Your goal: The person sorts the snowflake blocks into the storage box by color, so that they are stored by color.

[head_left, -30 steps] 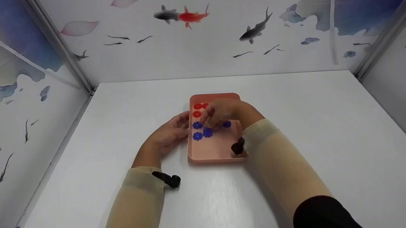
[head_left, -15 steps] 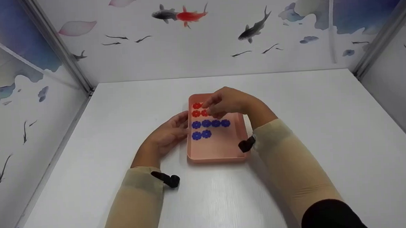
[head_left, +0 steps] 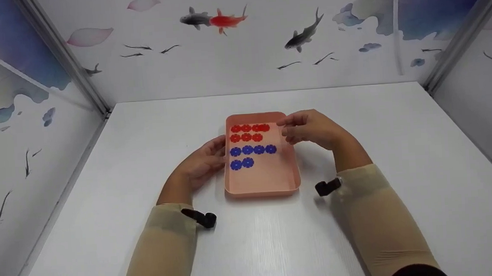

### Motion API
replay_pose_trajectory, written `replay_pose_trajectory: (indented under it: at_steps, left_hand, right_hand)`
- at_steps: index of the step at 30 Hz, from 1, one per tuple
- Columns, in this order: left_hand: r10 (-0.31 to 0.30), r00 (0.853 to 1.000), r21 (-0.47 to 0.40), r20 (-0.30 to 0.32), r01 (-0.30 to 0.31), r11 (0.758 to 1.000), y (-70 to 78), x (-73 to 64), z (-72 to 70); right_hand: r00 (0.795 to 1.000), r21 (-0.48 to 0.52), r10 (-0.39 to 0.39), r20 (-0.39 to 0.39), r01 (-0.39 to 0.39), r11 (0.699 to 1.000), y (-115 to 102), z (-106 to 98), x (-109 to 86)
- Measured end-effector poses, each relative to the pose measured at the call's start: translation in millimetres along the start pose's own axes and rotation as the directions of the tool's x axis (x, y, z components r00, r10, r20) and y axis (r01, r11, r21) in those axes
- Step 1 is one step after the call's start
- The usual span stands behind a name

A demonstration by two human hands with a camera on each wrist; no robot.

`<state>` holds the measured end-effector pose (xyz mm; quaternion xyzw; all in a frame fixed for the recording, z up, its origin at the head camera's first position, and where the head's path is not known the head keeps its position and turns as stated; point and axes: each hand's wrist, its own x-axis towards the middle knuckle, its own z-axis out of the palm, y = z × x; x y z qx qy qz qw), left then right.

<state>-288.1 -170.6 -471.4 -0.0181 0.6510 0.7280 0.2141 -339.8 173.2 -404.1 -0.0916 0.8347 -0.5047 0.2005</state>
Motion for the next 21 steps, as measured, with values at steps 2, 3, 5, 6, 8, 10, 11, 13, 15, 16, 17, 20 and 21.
replay_pose_trajectory:
  at_steps: [2, 3, 5, 6, 8, 10, 11, 13, 15, 16, 17, 20, 21]
  left_hand:
    - [0.004, 1.000, 0.008, 0.003, -0.004, 1.000, 0.5, -0.5, 0.4]
    - [0.005, 1.000, 0.013, 0.003, -0.005, 1.000, 0.8, -0.8, 0.4]
    - [0.005, 1.000, 0.023, -0.001, -0.005, 1.000, 1.4, -1.9, -0.6]
    - [0.003, 1.000, 0.028, -0.005, -0.002, 1.000, 1.8, -2.1, -1.1]
    - [-0.001, 1.000, 0.031, -0.011, 0.001, 1.000, 2.4, -2.3, -1.9]
    - [-0.005, 1.000, 0.028, -0.019, 0.006, 1.000, 3.1, -2.9, -2.2]
    - [-0.009, 1.000, 0.028, -0.022, 0.009, 1.000, 4.0, -4.5, -3.0]
    - [-0.013, 0.999, 0.036, -0.034, 0.015, 0.999, 7.9, -9.3, -4.5]
    - [-0.005, 0.998, 0.065, -0.068, 0.009, 0.998, 15.9, -16.3, -3.4]
    - [0.008, 0.996, 0.097, -0.091, 0.001, 0.995, 21.1, -20.3, -1.9]
    - [0.029, 0.993, 0.134, -0.114, -0.013, 0.991, 26.9, -24.5, 0.1]
    - [0.107, 0.969, 0.302, -0.224, -0.035, 0.953, 44.6, -35.4, 9.3]
    - [0.143, 0.955, 0.383, -0.258, -0.035, 0.923, 49.4, -38.0, 12.4]
  right_hand:
    - [0.999, 0.017, 0.030, -0.028, -0.030, 0.999, 8, -5, -1.7]
    - [0.998, 0.025, 0.044, -0.042, -0.042, 0.999, 12, -7, -2.6]
    - [0.996, 0.052, 0.065, -0.066, -0.062, 0.997, 19, -9, -2.8]
    - [0.995, 0.063, 0.071, -0.075, -0.066, 0.996, 22, -11, -2.3]
    - [0.993, 0.086, 0.075, -0.094, -0.067, 0.994, 27, -13, -0.8]
    - [0.992, 0.109, 0.067, -0.105, -0.056, 0.992, 31, -14, 0.7]
    - [0.992, 0.110, 0.062, -0.108, -0.050, 0.993, 32, -13, 1.8]
    - [0.992, 0.090, 0.059, -0.114, -0.049, 0.995, 31, -10, 2.2]
    - [0.991, 0.042, 0.054, -0.121, -0.049, 0.998, 25, -6, 0.0]
    - [0.990, 0.004, 0.050, -0.129, -0.050, 0.999, 21, -5, -2.3]
    - [0.989, -0.040, 0.042, -0.140, -0.048, 0.998, 16, -5, -5.8]
    - [0.980, -0.183, -0.014, -0.196, -0.022, 0.983, -2, -6, -20.1]
    - [0.975, -0.227, -0.041, -0.219, -0.010, 0.974, -7, -6, -25.4]
